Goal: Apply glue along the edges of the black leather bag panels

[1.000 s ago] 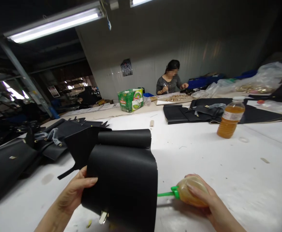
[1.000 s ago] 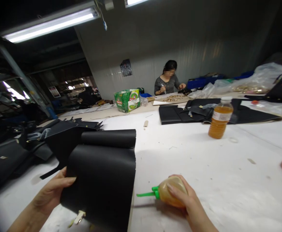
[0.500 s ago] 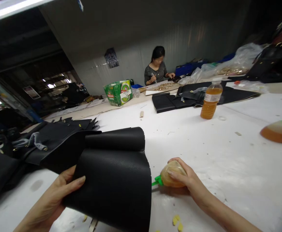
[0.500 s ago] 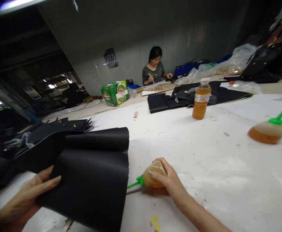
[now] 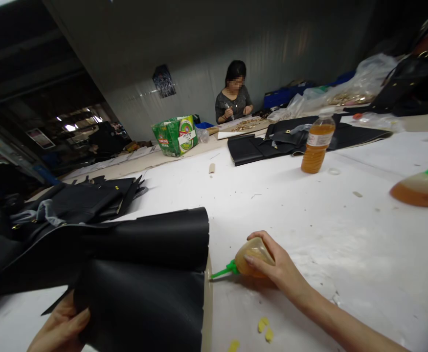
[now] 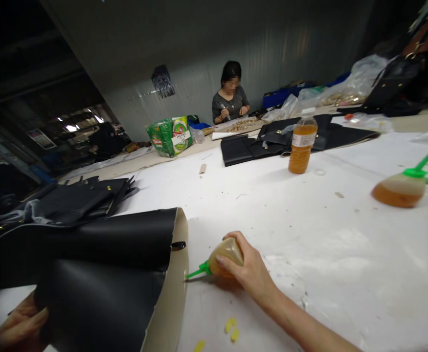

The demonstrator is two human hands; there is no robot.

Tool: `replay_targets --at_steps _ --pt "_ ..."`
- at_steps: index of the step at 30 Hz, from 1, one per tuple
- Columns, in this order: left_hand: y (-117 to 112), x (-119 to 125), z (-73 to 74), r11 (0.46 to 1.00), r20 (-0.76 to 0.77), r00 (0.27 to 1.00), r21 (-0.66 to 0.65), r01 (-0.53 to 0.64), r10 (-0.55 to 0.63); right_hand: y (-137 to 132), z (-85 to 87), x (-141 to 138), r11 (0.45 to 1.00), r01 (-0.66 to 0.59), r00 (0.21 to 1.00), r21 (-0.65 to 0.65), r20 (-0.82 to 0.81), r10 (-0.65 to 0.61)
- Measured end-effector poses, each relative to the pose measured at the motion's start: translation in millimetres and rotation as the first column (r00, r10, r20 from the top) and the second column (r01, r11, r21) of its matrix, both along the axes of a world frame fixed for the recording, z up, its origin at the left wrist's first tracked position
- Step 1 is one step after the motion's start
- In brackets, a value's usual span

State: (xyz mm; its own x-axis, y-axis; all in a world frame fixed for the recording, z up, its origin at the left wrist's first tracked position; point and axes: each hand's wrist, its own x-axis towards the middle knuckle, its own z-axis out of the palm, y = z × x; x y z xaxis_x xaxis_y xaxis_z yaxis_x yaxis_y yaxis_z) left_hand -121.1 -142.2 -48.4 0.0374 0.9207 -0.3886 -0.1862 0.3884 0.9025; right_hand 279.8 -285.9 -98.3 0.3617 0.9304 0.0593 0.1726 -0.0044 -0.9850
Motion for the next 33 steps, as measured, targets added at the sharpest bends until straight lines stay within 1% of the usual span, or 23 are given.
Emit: replay_targets --at_steps 1,3,7,10,12,14,16,18,19,22,23,24,25,28,29,31,33 --pt "-4 0 -2.9 1.0 -0.024 1.0 -0.009 -0.01 0.01 1 0.8 0 1.0 -0.003 1.0 0.002 0.014 0.003" --pt "-12 6 -3.8 1.0 -0.064 0.998 0.01 -0.023 0.024 4 1.9 -1 1.0 -0.003 0.999 0.003 0.049 0.003" --pt "-27 24 2.6 0.994 -0.024 0.999 0.102 -0.028 0.031 7 1.9 -4 1.0 -0.02 0.993 -0.002 0.115 0.02" --pt "-29 26 0.8 0.993 0.01 0.998 0.098 -0.068 0.067 2 1.1 -6 0.995 -0.098 0.99 0.0 0.104 0.097" --pt "-28 22 -4.1 0.992 0.011 0.997 0.095 -0.08 0.08 -1 0.7 -8 0.983 -0.182 0.98 -0.013 0.075 0.182" --pt "-27 19 -8.5 0.991 0.01 0.997 0.108 -0.076 0.075 -3 0.4 -8 0.975 -0.223 0.973 -0.024 0.052 0.224" --pt "-27 19 -10.2 0.988 0.019 0.997 0.138 -0.072 0.07 -4 0.3 -9 0.982 -0.189 0.98 -0.023 0.055 0.19" --pt "-28 21 -8.9 0.982 0.036 0.997 0.171 -0.075 0.07 -5 0.4 -11 0.99 -0.142 0.987 -0.019 0.077 0.143" --pt "-28 22 -7.7 0.982 0.043 0.997 0.177 -0.069 0.062 -7 0.7 -13 0.989 -0.148 0.986 -0.022 0.078 0.149" --pt "-29 23 -4.2 0.985 0.049 0.998 0.168 -0.04 0.032 -14 2.0 -18 0.959 -0.282 0.959 -0.037 0.019 0.283" --pt "-28 22 -3.7 0.987 0.048 0.999 0.159 -0.034 0.026 -16 2.5 -19 0.947 -0.318 0.948 -0.04 -0.002 0.318" --pt "-28 22 -3.6 0.988 0.049 0.999 0.151 -0.028 0.021 -18 2.9 -20 0.945 -0.324 0.946 -0.042 -0.005 0.324" --pt "-28 21 -3.8 0.989 0.054 0.998 0.145 -0.028 0.02 -19 3.0 -20 0.953 -0.3 0.954 -0.046 0.008 0.3" --pt "-27 20 -5.8 0.99 0.08 0.996 0.133 -0.042 0.031 -21 2.8 -21 0.986 -0.158 0.983 -0.049 0.092 0.162" --pt "-27 19 -6.6 0.99 0.086 0.996 0.129 -0.048 0.037 -21 2.6 -22 0.987 -0.154 0.983 -0.048 0.091 0.158" --pt "-27 19 -7.9 0.992 0.087 0.995 0.119 -0.049 0.038 -24 3.0 -24 0.968 -0.245 0.968 -0.05 0.034 0.247" --pt "-27 18 -8.4 0.993 0.083 0.996 0.108 -0.036 0.027 -25 4.3 -26 0.933 -0.356 0.934 -0.046 -0.033 0.355"
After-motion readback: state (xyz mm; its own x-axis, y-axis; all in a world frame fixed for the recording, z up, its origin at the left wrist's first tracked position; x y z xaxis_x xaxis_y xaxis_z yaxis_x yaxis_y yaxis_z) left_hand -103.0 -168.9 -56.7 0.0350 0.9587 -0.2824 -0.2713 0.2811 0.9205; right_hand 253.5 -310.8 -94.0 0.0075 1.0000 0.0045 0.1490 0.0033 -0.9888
